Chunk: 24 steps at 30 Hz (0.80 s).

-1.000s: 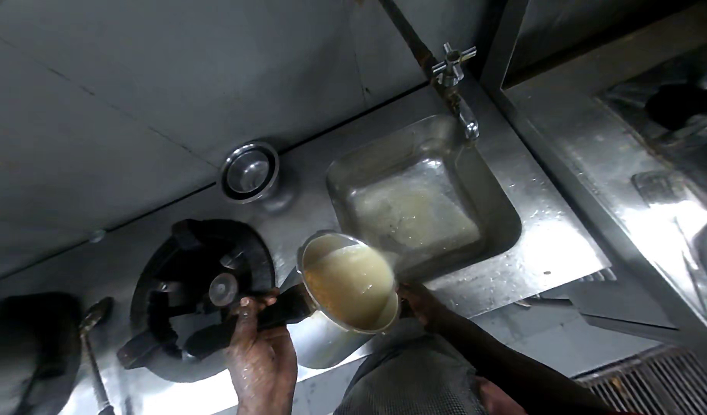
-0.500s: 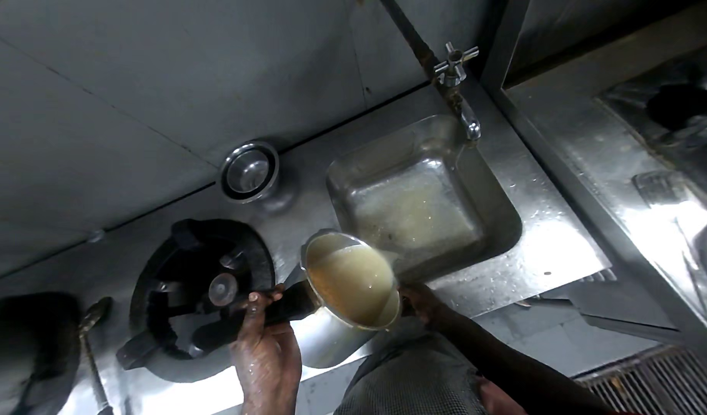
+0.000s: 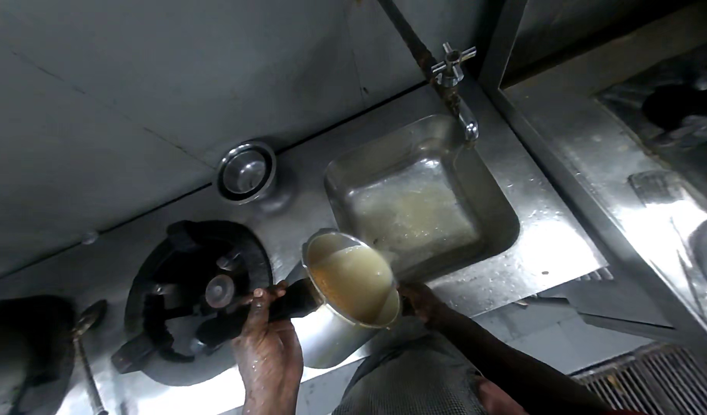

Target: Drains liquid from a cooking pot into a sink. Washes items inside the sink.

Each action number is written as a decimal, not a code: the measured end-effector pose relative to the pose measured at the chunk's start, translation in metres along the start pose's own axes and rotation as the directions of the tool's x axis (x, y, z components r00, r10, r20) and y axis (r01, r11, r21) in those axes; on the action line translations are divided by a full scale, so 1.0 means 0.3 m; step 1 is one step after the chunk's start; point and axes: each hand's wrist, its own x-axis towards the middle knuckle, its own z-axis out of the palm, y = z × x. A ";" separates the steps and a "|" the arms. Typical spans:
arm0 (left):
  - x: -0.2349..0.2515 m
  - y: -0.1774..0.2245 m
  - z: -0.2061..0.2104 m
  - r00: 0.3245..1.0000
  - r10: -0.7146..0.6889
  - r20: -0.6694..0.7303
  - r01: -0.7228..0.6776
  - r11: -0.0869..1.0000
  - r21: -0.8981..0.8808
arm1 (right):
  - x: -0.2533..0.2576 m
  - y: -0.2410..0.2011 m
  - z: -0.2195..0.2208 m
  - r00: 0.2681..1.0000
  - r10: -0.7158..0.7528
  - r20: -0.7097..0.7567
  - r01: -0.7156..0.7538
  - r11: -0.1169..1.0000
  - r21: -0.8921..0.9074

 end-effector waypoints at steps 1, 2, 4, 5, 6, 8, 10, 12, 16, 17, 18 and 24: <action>0.000 -0.001 0.001 1.000 -0.001 0.003 0.001 1.000 -0.005 | 0.003 0.000 -0.001 1.000 0.003 -0.001 -0.003 1.000 -0.005; 0.000 -0.001 0.003 1.000 0.000 0.005 0.000 1.000 -0.007 | 0.005 -0.001 0.000 1.000 0.004 -0.008 -0.004 1.000 -0.009; 0.000 -0.001 0.006 1.000 -0.001 0.006 0.001 1.000 -0.001 | 0.014 0.004 -0.003 1.000 -0.001 -0.010 0.001 1.000 -0.015; 0.001 -0.001 0.007 1.000 -0.004 0.003 0.004 1.000 -0.001 | 0.018 0.008 -0.006 1.000 -0.006 -0.011 0.006 1.000 -0.012; 0.001 -0.002 0.008 1.000 -0.006 0.003 0.006 1.000 -0.003 | 0.021 0.010 -0.009 1.000 -0.010 -0.008 0.010 1.000 -0.015; 0.001 -0.003 0.009 1.000 -0.003 0.014 0.003 1.000 -0.009 | 0.021 0.010 -0.014 1.000 -0.009 0.001 0.009 1.000 -0.026; 0.001 -0.003 0.012 0.999 0.003 0.032 -0.002 1.000 -0.010 | 0.017 0.002 -0.012 1.000 -0.003 0.002 0.003 0.999 -0.033; -0.001 -0.002 0.016 0.999 0.005 0.039 -0.004 1.000 -0.003 | 0.009 -0.007 -0.010 1.000 -0.003 0.006 0.003 0.999 -0.042; -0.001 -0.006 0.025 0.999 0.011 0.037 -0.011 1.000 0.007 | 0.017 -0.008 -0.010 1.000 -0.001 -0.007 0.000 1.000 -0.030; 0.000 -0.008 0.026 0.999 0.012 0.039 -0.013 1.000 0.012 | 0.016 -0.009 -0.010 1.000 0.000 -0.007 0.000 1.000 -0.027; -0.001 -0.010 0.028 0.999 0.014 0.040 -0.015 1.000 0.013 | 0.017 -0.011 -0.011 1.000 0.001 -0.008 -0.001 1.000 -0.027; -0.002 -0.020 0.044 0.998 0.018 0.054 -0.020 0.999 0.028 | 0.019 -0.010 -0.012 1.000 0.008 -0.021 -0.009 1.000 -0.020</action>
